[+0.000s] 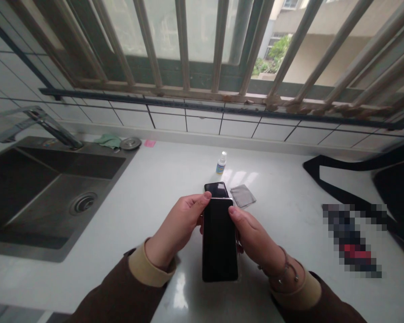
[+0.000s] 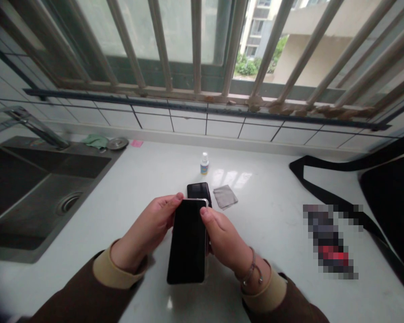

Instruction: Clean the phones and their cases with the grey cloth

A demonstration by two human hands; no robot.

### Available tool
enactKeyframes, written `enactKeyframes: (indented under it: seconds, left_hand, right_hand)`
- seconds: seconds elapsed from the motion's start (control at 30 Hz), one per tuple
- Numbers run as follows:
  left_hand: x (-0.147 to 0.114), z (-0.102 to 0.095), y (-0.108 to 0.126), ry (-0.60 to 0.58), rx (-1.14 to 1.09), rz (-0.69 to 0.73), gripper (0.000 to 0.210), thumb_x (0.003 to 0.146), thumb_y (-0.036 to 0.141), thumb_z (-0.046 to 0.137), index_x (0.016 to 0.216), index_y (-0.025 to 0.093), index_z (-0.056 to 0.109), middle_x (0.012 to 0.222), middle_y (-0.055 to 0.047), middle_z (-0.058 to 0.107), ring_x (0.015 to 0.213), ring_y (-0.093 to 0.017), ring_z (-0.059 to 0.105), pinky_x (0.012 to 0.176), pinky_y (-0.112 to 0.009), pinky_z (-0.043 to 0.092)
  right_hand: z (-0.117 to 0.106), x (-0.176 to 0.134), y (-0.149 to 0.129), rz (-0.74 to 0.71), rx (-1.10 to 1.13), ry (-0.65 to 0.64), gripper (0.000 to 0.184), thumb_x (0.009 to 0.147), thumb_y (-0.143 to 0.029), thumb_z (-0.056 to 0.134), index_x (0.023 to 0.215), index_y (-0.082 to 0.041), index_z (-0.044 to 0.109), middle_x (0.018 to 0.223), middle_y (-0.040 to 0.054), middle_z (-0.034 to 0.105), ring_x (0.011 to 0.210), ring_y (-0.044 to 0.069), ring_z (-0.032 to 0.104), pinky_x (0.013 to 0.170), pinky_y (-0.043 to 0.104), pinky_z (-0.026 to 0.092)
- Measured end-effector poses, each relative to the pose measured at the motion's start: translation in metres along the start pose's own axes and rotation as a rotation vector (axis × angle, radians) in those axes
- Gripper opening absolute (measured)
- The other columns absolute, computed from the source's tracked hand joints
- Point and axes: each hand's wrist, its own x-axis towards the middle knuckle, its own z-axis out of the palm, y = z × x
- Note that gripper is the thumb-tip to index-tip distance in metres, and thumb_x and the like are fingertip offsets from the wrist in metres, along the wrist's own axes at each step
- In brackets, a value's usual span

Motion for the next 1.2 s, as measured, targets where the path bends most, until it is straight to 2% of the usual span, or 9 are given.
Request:
enactKeyframes:
  seconds: [0.13,0.23,0.3,0.43,0.57,0.8,0.93,1.03,1.2]
  left_hand:
    - [-0.001,0.001,0.003,0.005,0.065,0.017,0.051,0.098,0.065,0.067,0.074,0.02,0.067,0.063,-0.001,0.058,0.054,-0.014,0.05,0.054,-0.026,0.038]
    - [0.0,0.0,0.002,0.102,0.085,0.08,0.051,0.098,0.064,0.069,0.073,0.02,0.069,0.06,0.001,0.055,0.053,-0.013,0.047,0.052,-0.026,0.036]
    - [0.003,-0.002,0.001,0.196,0.074,0.132,0.051,0.097,0.063,0.071,0.071,0.02,0.068,0.059,0.001,0.053,0.053,-0.013,0.045,0.053,-0.027,0.035]
    - [0.009,-0.009,-0.001,0.393,0.048,0.231,0.051,0.097,0.06,0.073,0.069,0.019,0.065,0.061,0.002,0.052,0.056,-0.012,0.043,0.055,-0.027,0.034]
    - [0.011,-0.012,0.0,0.515,-0.02,0.312,0.048,0.098,0.059,0.072,0.072,0.019,0.064,0.065,0.002,0.05,0.06,-0.012,0.042,0.057,-0.026,0.034]
    - [0.009,-0.004,0.006,0.499,-0.072,0.324,0.046,0.099,0.057,0.072,0.076,0.018,0.066,0.069,0.001,0.052,0.064,-0.012,0.045,0.059,-0.024,0.039]
    - [0.009,-0.002,0.005,0.514,-0.118,0.319,0.046,0.097,0.057,0.075,0.077,0.018,0.065,0.068,0.002,0.05,0.063,-0.011,0.043,0.058,-0.023,0.039]
    - [0.009,-0.002,0.003,0.5,-0.139,0.302,0.046,0.095,0.059,0.076,0.08,0.017,0.066,0.07,0.002,0.053,0.063,-0.011,0.045,0.058,-0.022,0.039]
    - [0.01,-0.004,0.0,0.497,-0.128,0.3,0.046,0.096,0.061,0.074,0.083,0.017,0.068,0.071,0.002,0.055,0.064,-0.011,0.048,0.06,-0.022,0.041]
  right_hand:
    - [0.001,-0.001,-0.011,0.067,0.114,-0.037,0.078,0.102,-0.085,0.036,0.117,-0.02,0.077,0.098,0.012,0.079,0.058,0.017,0.061,0.043,0.026,0.04]
    - [-0.002,0.002,-0.018,-0.007,0.089,-0.062,0.076,0.105,-0.081,0.036,0.121,-0.021,0.079,0.103,0.0116,0.08,0.075,0.022,0.07,0.058,0.03,0.054]
    - [-0.004,0.004,-0.019,-0.055,0.059,-0.065,0.072,0.107,-0.078,0.037,0.12,-0.022,0.08,0.099,0.01,0.079,0.083,0.023,0.072,0.07,0.034,0.059]
    - [-0.004,0.003,-0.009,-0.028,0.001,-0.015,0.075,0.107,-0.079,0.035,0.087,-0.019,0.075,0.065,0.0047,0.069,0.054,0.017,0.061,0.053,0.029,0.049]
    - [-0.002,0.002,-0.001,-0.087,-0.058,0.01,0.07,0.108,-0.077,0.035,0.078,-0.02,0.063,0.065,0.0052,0.072,0.053,0.014,0.062,0.052,0.026,0.046]
    - [-0.003,0.005,0.002,-0.079,-0.091,0.163,0.071,0.106,-0.082,0.031,0.077,-0.023,0.058,0.058,0.0035,0.069,0.049,0.015,0.063,0.05,0.027,0.047]
    - [-0.003,0.008,0.0,-0.031,0.093,0.012,0.056,0.095,-0.075,0.067,0.103,-0.02,0.063,0.074,0.0047,0.078,0.057,0.016,0.07,0.053,0.026,0.053]
    - [0.0,0.009,-0.004,-0.008,0.22,-0.079,0.061,0.084,-0.059,0.089,0.117,-0.02,0.057,0.089,0.0063,0.083,0.059,0.015,0.072,0.055,0.026,0.057]
    - [0.006,0.006,-0.005,-0.042,0.18,0.03,0.059,0.084,-0.048,0.091,0.117,-0.023,0.05,0.08,0.0016,0.08,0.057,0.016,0.073,0.054,0.026,0.059]
